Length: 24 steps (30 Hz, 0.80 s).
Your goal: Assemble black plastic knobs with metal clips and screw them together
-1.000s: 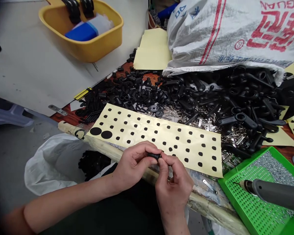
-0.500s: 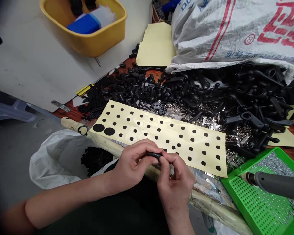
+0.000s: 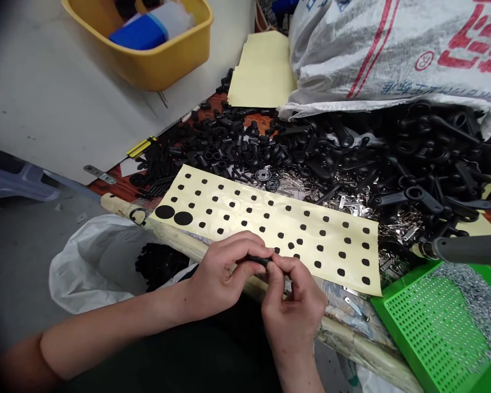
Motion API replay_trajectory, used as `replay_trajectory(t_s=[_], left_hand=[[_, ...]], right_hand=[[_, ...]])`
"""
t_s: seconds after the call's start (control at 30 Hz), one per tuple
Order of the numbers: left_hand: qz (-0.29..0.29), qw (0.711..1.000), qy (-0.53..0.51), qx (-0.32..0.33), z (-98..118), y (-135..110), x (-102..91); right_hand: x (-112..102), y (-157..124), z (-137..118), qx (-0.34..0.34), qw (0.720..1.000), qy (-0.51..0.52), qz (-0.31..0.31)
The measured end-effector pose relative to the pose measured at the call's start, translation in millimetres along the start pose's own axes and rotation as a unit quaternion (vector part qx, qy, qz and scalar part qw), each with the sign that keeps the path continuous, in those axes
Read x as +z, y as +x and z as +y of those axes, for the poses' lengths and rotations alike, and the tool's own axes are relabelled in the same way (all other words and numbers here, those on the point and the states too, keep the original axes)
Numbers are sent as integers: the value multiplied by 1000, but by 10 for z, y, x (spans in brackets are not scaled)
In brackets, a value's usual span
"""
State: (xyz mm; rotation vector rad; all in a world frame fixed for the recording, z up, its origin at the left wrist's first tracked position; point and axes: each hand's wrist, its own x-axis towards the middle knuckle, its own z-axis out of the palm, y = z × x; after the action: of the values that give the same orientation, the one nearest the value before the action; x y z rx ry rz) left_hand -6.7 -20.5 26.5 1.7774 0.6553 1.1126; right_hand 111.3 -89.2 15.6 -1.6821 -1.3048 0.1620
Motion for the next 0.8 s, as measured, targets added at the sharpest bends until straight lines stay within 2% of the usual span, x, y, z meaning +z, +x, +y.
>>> replay_trajectory(t_s=[0.1, 0.17, 0.23, 0.3, 0.43, 0.5, 0.6, 0.7, 0.8], left_hand=[[-5, 993, -74, -87, 9, 15, -11], [-19, 968, -171, -182, 15, 43, -26], [-34, 931, -258, -256, 16, 78, -47], [-39, 903, -307, -298, 9, 107, -70], [-36, 874, -333, -351, -7, 120, -94], [-29, 872, -330, -360, -2, 108, -87], [-10, 889, -311, -336, 19, 85, -63], [9, 906, -293, -305, 26, 71, -41], [8, 909, -294, -295, 14, 61, -39]], right_hand=[[-10, 29, -35, -86, 993, -74, 28], [-20, 61, -49, -132, 986, -98, 32], [-29, 91, -46, -168, 980, -103, 26], [-33, 114, -30, -201, 974, -104, 18], [-37, 125, 13, -236, 969, -76, 0], [-43, 106, 30, -188, 982, -28, -14], [-54, 66, 45, -38, 995, 88, -39], [-56, 54, 52, 89, 977, 186, -58], [-45, 88, 64, 209, 938, 261, -92]])
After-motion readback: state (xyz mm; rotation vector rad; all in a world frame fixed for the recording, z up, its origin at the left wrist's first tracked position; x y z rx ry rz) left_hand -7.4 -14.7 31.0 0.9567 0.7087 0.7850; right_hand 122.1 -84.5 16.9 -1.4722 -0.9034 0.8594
